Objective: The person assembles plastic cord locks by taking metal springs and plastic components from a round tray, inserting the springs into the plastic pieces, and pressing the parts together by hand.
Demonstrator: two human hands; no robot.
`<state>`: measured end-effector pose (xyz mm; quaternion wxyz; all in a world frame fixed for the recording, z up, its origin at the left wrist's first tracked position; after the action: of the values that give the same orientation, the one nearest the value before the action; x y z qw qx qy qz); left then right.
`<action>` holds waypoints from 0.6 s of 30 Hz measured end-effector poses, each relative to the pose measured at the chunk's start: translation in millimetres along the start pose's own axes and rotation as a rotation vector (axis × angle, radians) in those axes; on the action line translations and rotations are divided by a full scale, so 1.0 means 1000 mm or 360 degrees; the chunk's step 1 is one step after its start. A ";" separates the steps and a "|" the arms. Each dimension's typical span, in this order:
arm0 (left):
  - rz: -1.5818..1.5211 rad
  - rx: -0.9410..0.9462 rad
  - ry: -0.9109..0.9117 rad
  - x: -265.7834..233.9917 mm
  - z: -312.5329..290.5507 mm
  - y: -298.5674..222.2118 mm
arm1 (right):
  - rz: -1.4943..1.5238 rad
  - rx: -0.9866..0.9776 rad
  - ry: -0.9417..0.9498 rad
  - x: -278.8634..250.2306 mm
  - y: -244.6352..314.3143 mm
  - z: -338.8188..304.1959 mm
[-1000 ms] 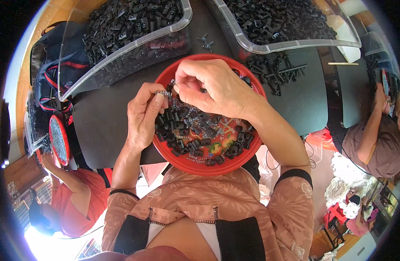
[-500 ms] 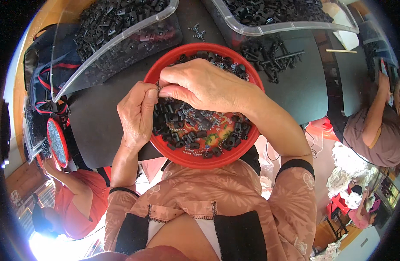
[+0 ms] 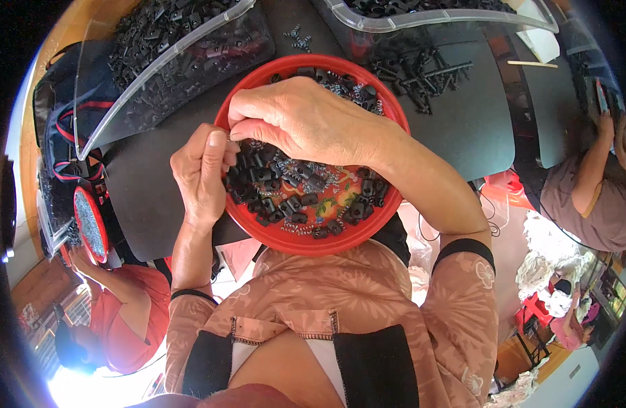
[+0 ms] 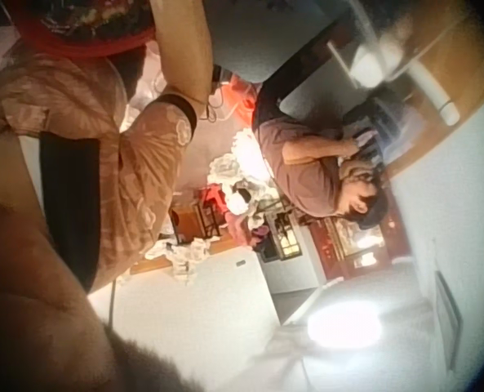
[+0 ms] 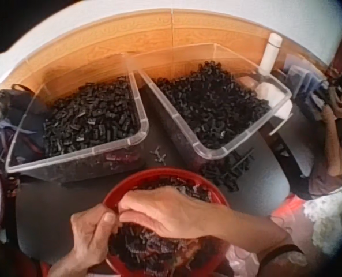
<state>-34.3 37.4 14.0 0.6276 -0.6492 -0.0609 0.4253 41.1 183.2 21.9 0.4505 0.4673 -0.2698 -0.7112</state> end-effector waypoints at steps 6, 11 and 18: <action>-0.0111 -0.0064 -0.0053 -0.009 0.001 0.001 | -0.0132 -0.0114 -0.0133 -0.001 0.004 -0.001; -0.0296 -0.0291 0.0174 0.002 0.002 0.005 | -0.0397 -0.0319 -0.0156 -0.001 0.005 -0.005; -0.0776 -0.0489 0.0260 -0.003 0.001 0.017 | 0.0125 0.0148 -0.0342 -0.010 0.003 -0.002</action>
<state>-44.7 33.0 0.6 0.6085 -0.7349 -0.2278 0.1943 46.0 191.1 27.6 0.4244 0.3978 -0.3675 -0.7257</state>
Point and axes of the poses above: each hand's wrist, its own z-axis towards the middle knuckle, its own x-axis out of the palm, y = z × x, the point moved 5 cm from there along z, towards the middle knuckle, and after that the axes turned 2 degrees about -x, right-handed, at the moved point
